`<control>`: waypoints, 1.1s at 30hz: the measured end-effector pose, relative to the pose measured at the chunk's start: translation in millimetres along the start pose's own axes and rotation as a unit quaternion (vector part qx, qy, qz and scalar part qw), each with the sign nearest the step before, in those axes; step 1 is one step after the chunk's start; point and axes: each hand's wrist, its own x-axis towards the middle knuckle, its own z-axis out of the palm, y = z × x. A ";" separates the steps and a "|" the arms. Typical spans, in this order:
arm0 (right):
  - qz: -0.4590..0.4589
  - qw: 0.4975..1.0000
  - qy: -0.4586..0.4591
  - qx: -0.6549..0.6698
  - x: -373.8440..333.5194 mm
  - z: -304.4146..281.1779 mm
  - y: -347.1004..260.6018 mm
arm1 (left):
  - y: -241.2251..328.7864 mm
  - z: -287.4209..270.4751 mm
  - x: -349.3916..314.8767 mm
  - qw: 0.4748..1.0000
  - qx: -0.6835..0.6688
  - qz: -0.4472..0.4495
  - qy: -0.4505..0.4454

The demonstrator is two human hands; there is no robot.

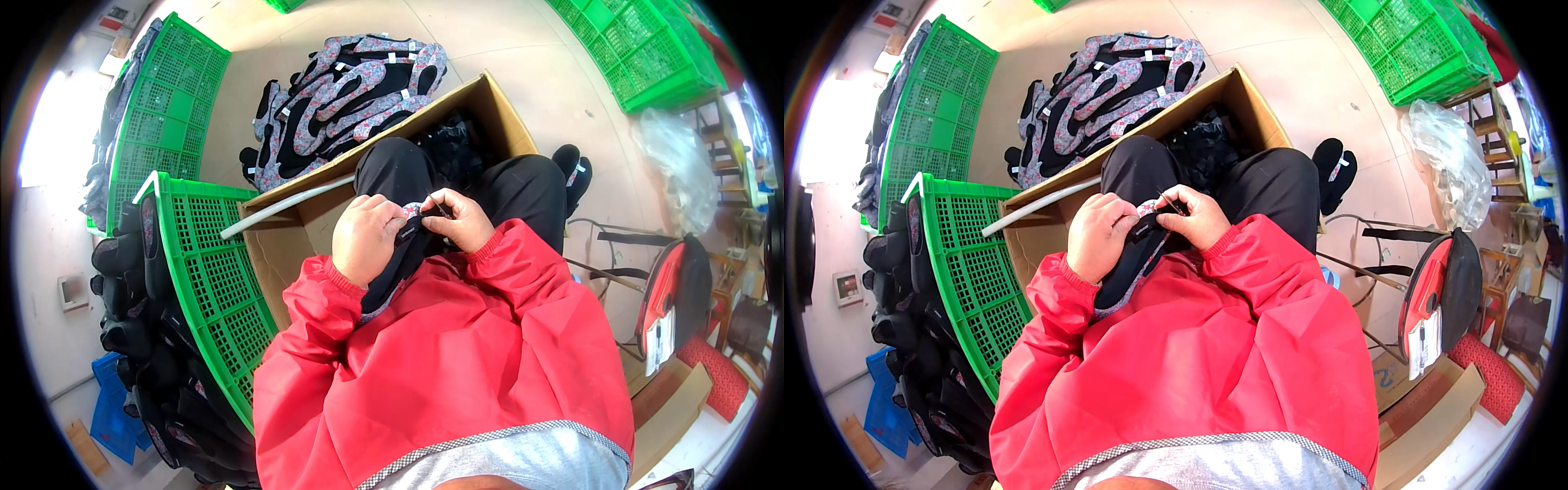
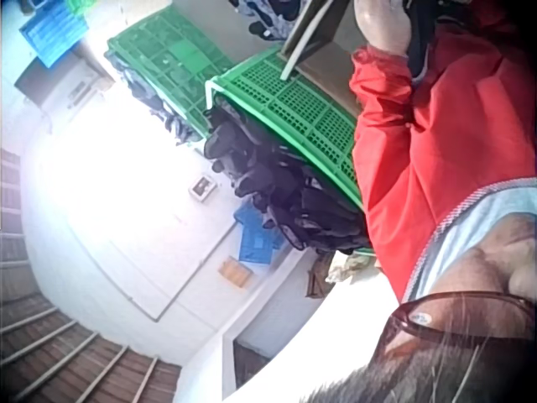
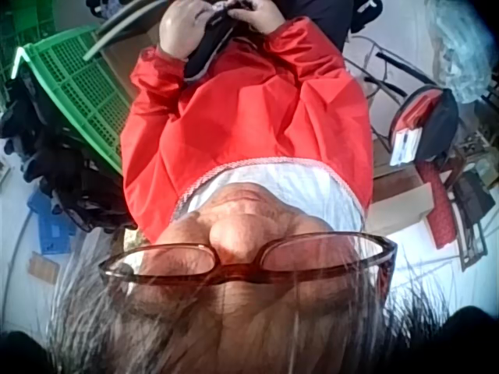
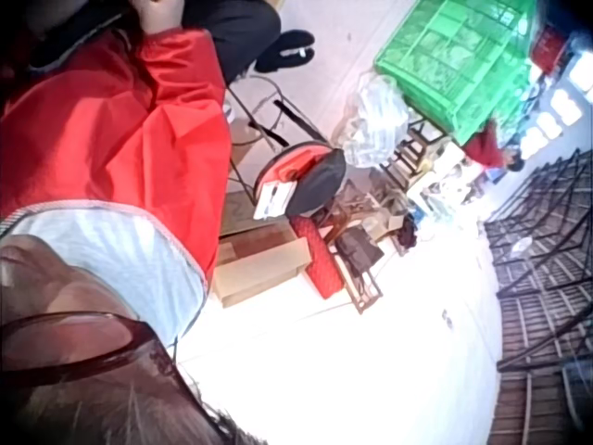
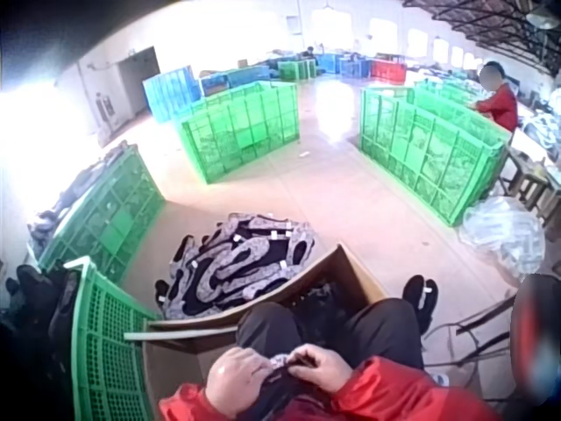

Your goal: The person sits on the floor and uses scissors to trim loose threads and fabric edges from a series of floral-patterned slippers. They handle the slippers one at a time, picking them from a cardboard box, performing the trimming, and placing the finished items into a green plastic crate.

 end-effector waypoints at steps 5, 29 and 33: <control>0.005 1.000 0.003 0.001 -0.3 2.6 -1.3 | 12.0 0.4 -3.3 1.000 0.006 0.022 0.002; -0.122 0.987 -0.007 -0.106 -21.2 -5.0 -23.8 | 18.6 4.3 -19.8 0.998 0.031 -0.044 0.025; -0.044 0.997 -0.062 -0.015 -29.8 -11.4 -55.0 | 21.1 0.7 -21.0 0.998 0.032 -0.047 0.028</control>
